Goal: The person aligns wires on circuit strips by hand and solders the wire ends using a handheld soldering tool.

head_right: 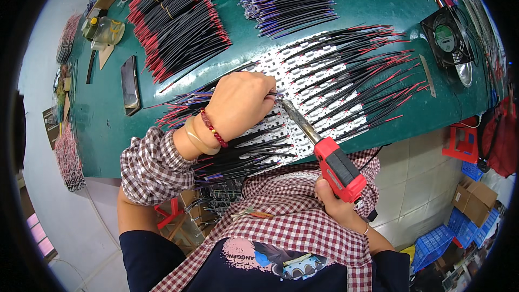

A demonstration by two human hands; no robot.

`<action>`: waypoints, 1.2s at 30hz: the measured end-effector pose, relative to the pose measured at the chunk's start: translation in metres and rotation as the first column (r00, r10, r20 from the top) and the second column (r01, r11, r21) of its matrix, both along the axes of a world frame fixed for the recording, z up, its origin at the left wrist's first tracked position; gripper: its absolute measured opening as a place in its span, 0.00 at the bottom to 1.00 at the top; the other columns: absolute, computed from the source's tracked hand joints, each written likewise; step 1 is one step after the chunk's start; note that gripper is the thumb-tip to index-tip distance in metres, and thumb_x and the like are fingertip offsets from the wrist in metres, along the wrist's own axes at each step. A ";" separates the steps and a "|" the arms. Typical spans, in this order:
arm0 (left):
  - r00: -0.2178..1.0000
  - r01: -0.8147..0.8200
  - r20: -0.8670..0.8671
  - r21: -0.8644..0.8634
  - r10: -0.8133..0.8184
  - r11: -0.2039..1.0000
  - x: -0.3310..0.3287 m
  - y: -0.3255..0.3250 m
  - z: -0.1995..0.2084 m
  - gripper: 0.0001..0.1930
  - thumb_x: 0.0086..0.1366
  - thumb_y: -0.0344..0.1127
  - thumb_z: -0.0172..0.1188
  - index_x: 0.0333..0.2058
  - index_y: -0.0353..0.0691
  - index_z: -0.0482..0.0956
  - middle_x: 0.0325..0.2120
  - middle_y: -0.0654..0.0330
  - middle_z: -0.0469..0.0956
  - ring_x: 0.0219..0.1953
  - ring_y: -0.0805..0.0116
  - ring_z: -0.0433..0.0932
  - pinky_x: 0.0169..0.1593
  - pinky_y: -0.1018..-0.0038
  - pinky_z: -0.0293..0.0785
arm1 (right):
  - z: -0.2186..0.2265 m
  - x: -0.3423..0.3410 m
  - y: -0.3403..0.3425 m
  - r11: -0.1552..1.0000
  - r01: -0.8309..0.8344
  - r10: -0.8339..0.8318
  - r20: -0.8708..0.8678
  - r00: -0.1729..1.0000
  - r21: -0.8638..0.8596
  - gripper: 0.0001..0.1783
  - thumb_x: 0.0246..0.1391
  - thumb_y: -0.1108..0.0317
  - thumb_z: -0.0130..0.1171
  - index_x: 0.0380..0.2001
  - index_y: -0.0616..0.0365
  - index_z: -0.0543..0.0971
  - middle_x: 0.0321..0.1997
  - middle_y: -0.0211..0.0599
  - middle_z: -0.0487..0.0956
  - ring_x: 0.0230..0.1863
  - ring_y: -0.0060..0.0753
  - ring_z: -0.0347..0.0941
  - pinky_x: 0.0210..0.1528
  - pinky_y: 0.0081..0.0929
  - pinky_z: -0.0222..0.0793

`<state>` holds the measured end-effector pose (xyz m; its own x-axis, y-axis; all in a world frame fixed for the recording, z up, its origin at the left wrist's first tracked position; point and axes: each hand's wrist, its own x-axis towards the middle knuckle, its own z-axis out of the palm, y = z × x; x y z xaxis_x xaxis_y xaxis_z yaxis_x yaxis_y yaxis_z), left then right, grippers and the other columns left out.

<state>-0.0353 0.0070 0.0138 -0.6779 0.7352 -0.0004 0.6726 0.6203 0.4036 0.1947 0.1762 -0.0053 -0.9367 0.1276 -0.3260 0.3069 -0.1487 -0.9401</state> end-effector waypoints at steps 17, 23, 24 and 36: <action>0.998 -0.057 0.024 0.024 0.056 0.998 0.006 -0.003 0.004 0.05 0.51 0.31 0.57 0.21 0.36 0.76 0.21 0.50 0.77 0.26 0.50 0.77 0.32 0.60 0.73 | -0.009 0.010 0.004 1.000 0.005 -0.005 -0.055 0.998 -0.012 0.20 0.61 0.67 0.49 0.53 0.64 0.62 0.20 0.37 0.69 0.18 0.22 0.61 0.23 0.25 0.64; 0.992 -0.124 0.040 0.003 0.124 0.992 0.018 0.000 -0.001 0.04 0.51 0.30 0.58 0.24 0.37 0.74 0.22 0.52 0.78 0.26 0.51 0.77 0.31 0.60 0.72 | -0.004 0.006 0.001 0.997 0.059 -0.060 -0.001 0.998 -0.042 0.09 0.60 0.70 0.50 0.25 0.61 0.71 0.21 0.29 0.70 0.21 0.17 0.64 0.23 0.18 0.61; 0.990 -0.133 0.040 0.014 0.132 0.991 0.019 0.000 -0.002 0.04 0.51 0.30 0.59 0.24 0.37 0.73 0.22 0.52 0.77 0.26 0.51 0.77 0.30 0.60 0.72 | -0.010 0.009 0.003 1.000 0.017 -0.017 -0.012 1.000 0.006 0.08 0.60 0.68 0.50 0.32 0.64 0.70 0.20 0.32 0.70 0.19 0.19 0.63 0.23 0.20 0.62; 0.978 -0.206 0.052 0.090 0.202 0.974 0.031 -0.001 -0.013 0.08 0.48 0.31 0.63 0.25 0.39 0.72 0.22 0.56 0.77 0.23 0.54 0.77 0.27 0.63 0.71 | 0.000 0.004 0.000 0.996 0.071 -0.070 0.019 0.997 -0.059 0.10 0.59 0.73 0.49 0.23 0.61 0.71 0.20 0.28 0.70 0.21 0.18 0.65 0.24 0.19 0.61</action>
<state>-0.0039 0.0056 0.0013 -0.8143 0.5796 0.0304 0.5168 0.7002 0.4925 0.1986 0.1760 -0.0055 -0.9204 0.1730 -0.3506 0.3095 -0.2256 -0.9237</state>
